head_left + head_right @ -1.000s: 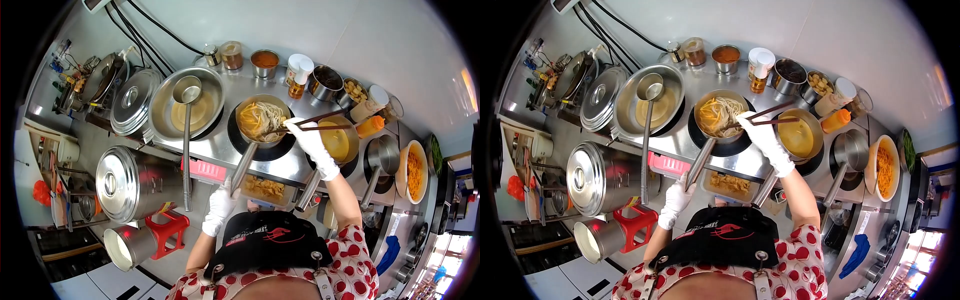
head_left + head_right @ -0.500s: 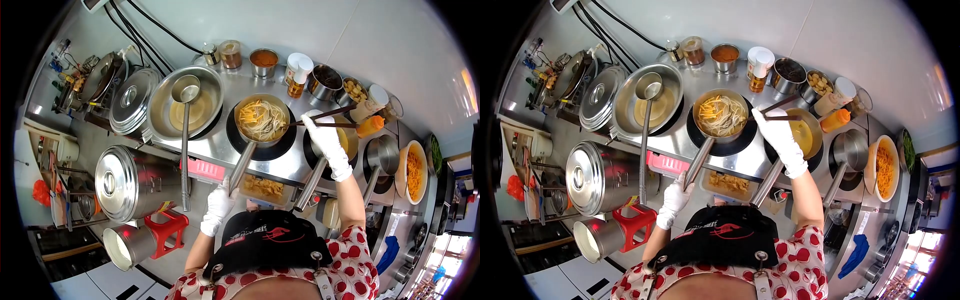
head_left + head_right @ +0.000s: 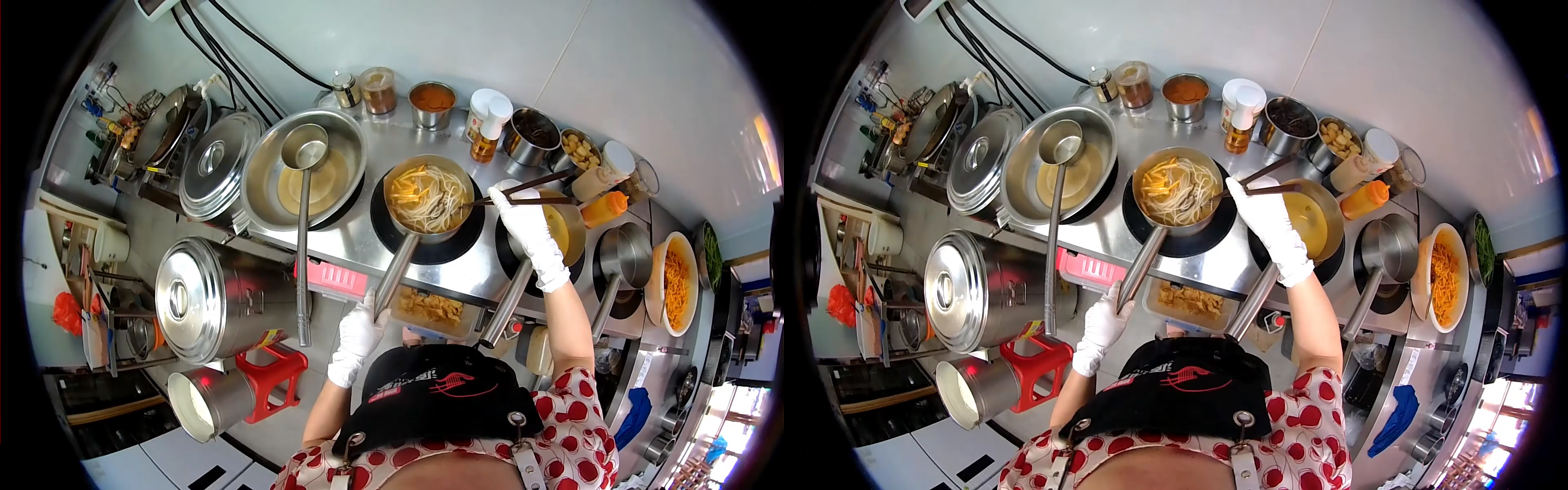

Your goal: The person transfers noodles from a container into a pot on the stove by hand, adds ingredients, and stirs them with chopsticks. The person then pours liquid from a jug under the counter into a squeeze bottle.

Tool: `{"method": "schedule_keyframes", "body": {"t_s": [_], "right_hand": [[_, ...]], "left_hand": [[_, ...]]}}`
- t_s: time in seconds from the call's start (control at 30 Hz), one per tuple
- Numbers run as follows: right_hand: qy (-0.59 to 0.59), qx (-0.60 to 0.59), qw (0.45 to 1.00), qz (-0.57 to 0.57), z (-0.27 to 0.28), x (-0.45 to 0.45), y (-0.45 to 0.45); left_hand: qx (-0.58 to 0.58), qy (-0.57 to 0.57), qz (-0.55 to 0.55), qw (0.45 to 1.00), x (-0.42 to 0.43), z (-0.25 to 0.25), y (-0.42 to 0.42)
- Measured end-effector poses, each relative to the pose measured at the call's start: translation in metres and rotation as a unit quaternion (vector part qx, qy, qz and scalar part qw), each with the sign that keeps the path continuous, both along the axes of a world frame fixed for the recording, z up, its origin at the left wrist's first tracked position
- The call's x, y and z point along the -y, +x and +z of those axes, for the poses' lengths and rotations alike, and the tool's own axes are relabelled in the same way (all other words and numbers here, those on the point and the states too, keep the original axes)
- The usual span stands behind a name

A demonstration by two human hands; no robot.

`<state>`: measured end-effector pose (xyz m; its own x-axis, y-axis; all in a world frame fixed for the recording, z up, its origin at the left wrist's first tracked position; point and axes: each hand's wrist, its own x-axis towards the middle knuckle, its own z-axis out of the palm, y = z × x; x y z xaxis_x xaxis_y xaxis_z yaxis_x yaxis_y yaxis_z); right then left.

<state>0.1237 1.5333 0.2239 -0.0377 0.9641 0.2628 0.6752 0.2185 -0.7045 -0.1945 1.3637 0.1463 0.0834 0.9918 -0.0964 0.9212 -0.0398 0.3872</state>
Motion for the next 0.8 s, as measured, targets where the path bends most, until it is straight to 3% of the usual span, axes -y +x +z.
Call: {"method": "schedule_keyframes", "body": {"t_s": [0.17,0.23,0.37,0.4,0.53,0.67,0.8], "right_hand": [[-0.022,0.015,1.000,-0.006,0.015,0.005,-0.004],[0.050,0.067,0.996,0.012,0.010,0.007,-0.005],[0.136,0.032,0.990,0.031,0.018,0.009,-0.020],[0.121,-0.023,0.992,0.041,0.025,0.010,-0.024],[0.028,-0.010,0.999,-0.029,0.017,0.009,-0.014],[-0.049,-0.101,0.993,-0.040,0.021,0.013,-0.013],[-0.011,-0.151,0.988,0.031,-0.002,0.006,-0.031]], "left_hand": [[0.002,0.005,0.000,1.000,0.000,0.000,0.000],[0.003,0.008,-0.001,1.000,0.001,0.000,0.000],[0.001,-0.007,0.003,1.000,0.000,0.004,0.002],[-0.001,-0.017,0.005,1.000,-0.001,0.006,0.002],[0.008,-0.006,0.003,1.000,0.000,0.003,0.000],[0.014,0.008,0.004,1.000,0.001,0.002,0.001],[0.004,0.001,0.000,1.000,0.000,0.006,0.002]]}}
